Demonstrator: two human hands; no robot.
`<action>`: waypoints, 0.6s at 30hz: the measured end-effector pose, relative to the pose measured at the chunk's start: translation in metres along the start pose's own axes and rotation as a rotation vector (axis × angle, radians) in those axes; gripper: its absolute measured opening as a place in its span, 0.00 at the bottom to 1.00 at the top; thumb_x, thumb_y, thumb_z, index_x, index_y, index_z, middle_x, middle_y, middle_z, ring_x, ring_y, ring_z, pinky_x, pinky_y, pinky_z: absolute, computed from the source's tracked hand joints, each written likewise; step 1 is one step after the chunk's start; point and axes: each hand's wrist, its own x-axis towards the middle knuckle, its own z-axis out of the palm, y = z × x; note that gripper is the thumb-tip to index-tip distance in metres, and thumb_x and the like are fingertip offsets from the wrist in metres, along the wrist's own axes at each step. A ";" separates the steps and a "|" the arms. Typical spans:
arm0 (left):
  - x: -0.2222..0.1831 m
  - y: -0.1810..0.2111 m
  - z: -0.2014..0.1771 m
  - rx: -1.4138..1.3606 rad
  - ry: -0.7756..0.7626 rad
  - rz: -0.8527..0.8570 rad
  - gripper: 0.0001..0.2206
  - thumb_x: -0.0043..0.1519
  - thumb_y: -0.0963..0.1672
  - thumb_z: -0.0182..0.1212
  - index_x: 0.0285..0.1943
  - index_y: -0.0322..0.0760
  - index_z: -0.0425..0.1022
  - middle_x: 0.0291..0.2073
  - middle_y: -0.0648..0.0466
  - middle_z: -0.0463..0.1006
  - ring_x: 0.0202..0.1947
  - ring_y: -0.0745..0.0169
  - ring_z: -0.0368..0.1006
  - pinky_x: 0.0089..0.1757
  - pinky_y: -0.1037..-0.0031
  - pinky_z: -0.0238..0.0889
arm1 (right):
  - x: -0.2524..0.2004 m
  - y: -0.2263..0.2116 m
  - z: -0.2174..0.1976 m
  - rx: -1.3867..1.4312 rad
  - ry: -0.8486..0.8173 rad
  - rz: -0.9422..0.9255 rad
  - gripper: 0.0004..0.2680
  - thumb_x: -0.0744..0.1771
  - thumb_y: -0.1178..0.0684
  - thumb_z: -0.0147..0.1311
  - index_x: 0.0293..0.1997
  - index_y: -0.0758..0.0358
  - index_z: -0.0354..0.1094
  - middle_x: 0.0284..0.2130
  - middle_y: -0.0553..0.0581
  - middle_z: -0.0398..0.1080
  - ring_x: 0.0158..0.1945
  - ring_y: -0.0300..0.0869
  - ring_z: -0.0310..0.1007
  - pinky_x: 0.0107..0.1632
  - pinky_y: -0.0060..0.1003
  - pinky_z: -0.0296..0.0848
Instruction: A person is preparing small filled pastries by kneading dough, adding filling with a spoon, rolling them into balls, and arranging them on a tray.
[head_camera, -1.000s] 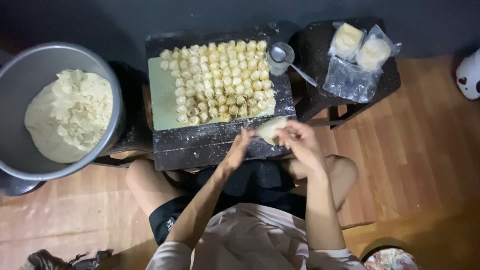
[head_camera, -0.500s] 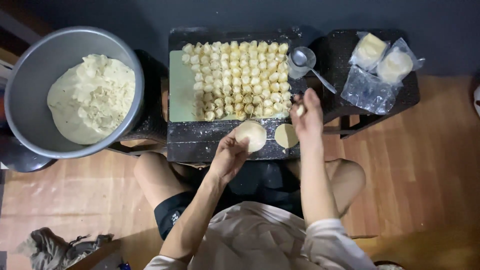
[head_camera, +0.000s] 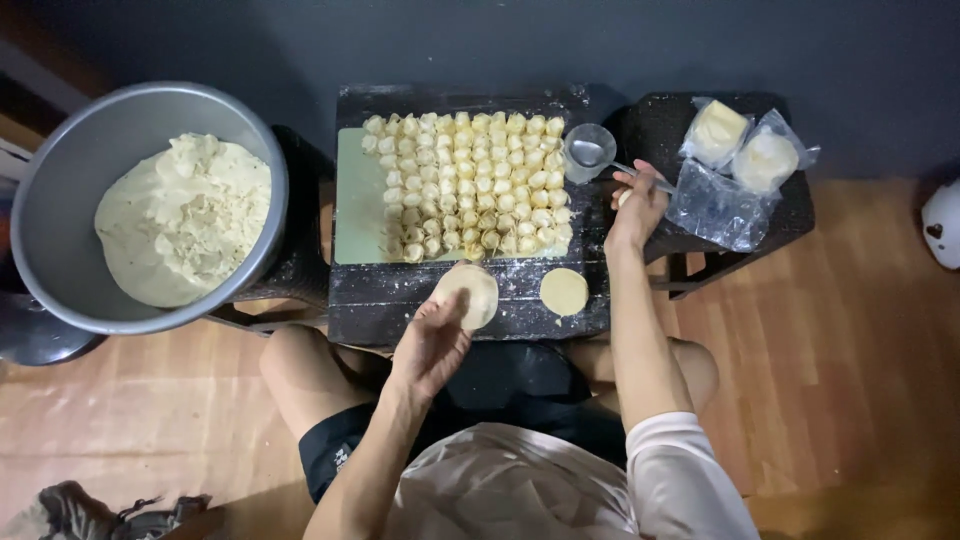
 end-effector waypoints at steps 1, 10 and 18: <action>0.009 -0.001 -0.022 0.001 -0.001 0.003 0.15 0.62 0.36 0.56 0.59 0.24 0.74 0.48 0.39 0.82 0.48 0.45 0.80 0.52 0.53 0.72 | 0.001 -0.002 0.002 0.002 -0.002 0.000 0.10 0.73 0.50 0.41 0.50 0.59 0.70 0.31 0.60 0.80 0.22 0.37 0.70 0.22 0.26 0.66; -0.018 0.022 0.021 0.058 -0.061 0.169 0.25 0.63 0.35 0.53 0.73 0.30 0.62 0.68 0.39 0.67 0.68 0.42 0.63 0.61 0.53 0.63 | -0.005 -0.018 0.008 -0.194 -0.029 -0.241 0.07 0.70 0.55 0.45 0.46 0.57 0.72 0.30 0.53 0.79 0.23 0.32 0.67 0.28 0.24 0.64; -0.016 0.019 0.024 0.171 0.092 0.199 0.12 0.63 0.36 0.58 0.55 0.21 0.75 0.44 0.36 0.81 0.46 0.43 0.80 0.51 0.52 0.73 | -0.037 -0.056 -0.007 -0.763 -0.424 -1.108 0.07 0.74 0.54 0.50 0.49 0.58 0.76 0.37 0.56 0.74 0.40 0.50 0.72 0.45 0.40 0.71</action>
